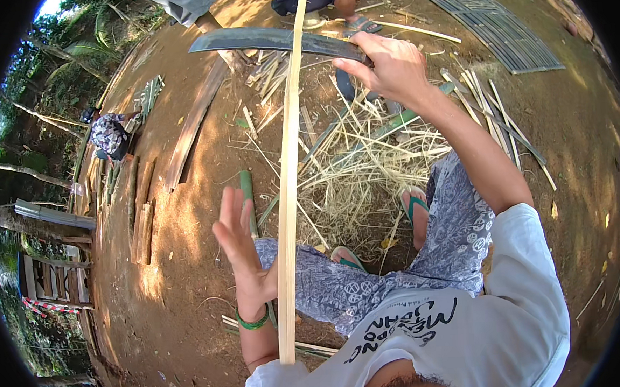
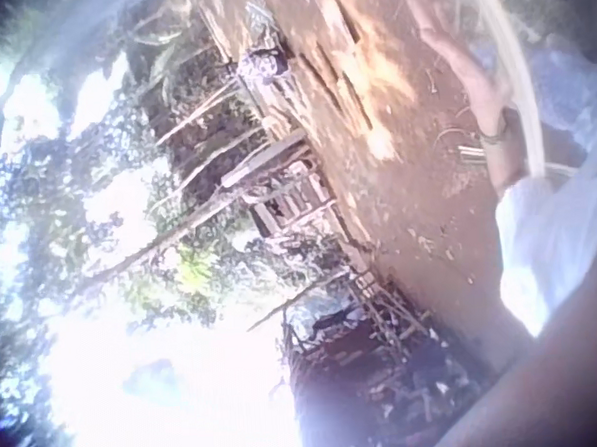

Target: The person sits on the ground and uses a machete to split long bamboo strips into thinner slats. They hold the bamboo vertically and strike it with the blade to separate the fibers, occasionally adjusting the grip or inspecting the split. The process is repeated on multiple bamboo pieces.

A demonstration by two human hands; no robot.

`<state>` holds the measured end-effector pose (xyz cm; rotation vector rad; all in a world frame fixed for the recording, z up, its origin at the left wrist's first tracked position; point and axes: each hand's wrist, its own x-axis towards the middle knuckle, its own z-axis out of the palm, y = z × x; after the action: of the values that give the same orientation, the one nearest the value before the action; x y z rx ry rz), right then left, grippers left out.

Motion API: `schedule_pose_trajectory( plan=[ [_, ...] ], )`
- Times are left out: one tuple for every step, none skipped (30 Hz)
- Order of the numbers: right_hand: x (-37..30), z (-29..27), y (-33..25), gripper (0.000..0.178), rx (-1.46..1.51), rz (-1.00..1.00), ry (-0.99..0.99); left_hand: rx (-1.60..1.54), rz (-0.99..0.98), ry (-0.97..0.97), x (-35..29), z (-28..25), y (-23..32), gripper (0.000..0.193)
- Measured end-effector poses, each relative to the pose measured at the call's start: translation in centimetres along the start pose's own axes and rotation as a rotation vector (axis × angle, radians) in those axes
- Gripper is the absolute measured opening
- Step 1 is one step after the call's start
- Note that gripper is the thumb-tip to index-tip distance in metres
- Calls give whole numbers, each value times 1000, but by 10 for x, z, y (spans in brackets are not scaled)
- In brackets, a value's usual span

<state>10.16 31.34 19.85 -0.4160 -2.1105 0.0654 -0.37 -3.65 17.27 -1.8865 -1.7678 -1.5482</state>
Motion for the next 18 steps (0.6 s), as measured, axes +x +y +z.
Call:
schedule_pose_trajectory(
  plan=[
    [8,-3,6,52,-22,-36,42,-57,-101,-77,5,-1,0,105],
    [16,-5,11,51,-37,-112,130,-198,-244,-91,10,1,4,93],
    [22,-10,15,50,-31,-130,153,-364,-373,-98,24,2,3,79],
    [26,-5,7,51,7,-156,165,-545,-475,-81,34,0,-3,76],
    [33,-4,1,51,34,-193,179,-737,-559,-60,51,3,-12,77],
    [33,2,-7,50,48,-188,153,-828,-546,-57,67,5,-16,77],
    [34,2,-8,49,34,-272,214,-937,-520,-75,88,17,-19,77],
    [34,0,-9,49,44,-274,225,-1037,-490,-93,108,25,-17,78],
    [34,-2,-12,48,56,-277,237,-1003,-458,-115,123,30,-15,76],
    [33,-4,-13,47,68,-288,232,-972,-425,-142,138,36,-15,74],
    [33,-8,-16,46,50,-277,186,-939,-394,-168,150,42,-8,72],
    [32,-12,-18,45,56,-294,169,-905,-481,-76,159,50,7,55],
    [31,-13,-21,45,70,-305,152,-933,-482,-111,161,49,7,47],
    [33,-11,-22,46,136,-338,209,-961,-483,-146,163,49,5,38],
    [36,-14,-23,46,138,-330,206,-988,-484,-183,166,47,5,30],
    [35,-15,-23,47,136,-315,192,-946,-518,-134,167,54,10,24],
    [33,-17,-24,48,134,-300,180,-976,-515,-149,169,55,7,24],
    [31,-18,-24,48,132,-284,168,-1006,-512,-165,171,57,2,24]
  ],
)
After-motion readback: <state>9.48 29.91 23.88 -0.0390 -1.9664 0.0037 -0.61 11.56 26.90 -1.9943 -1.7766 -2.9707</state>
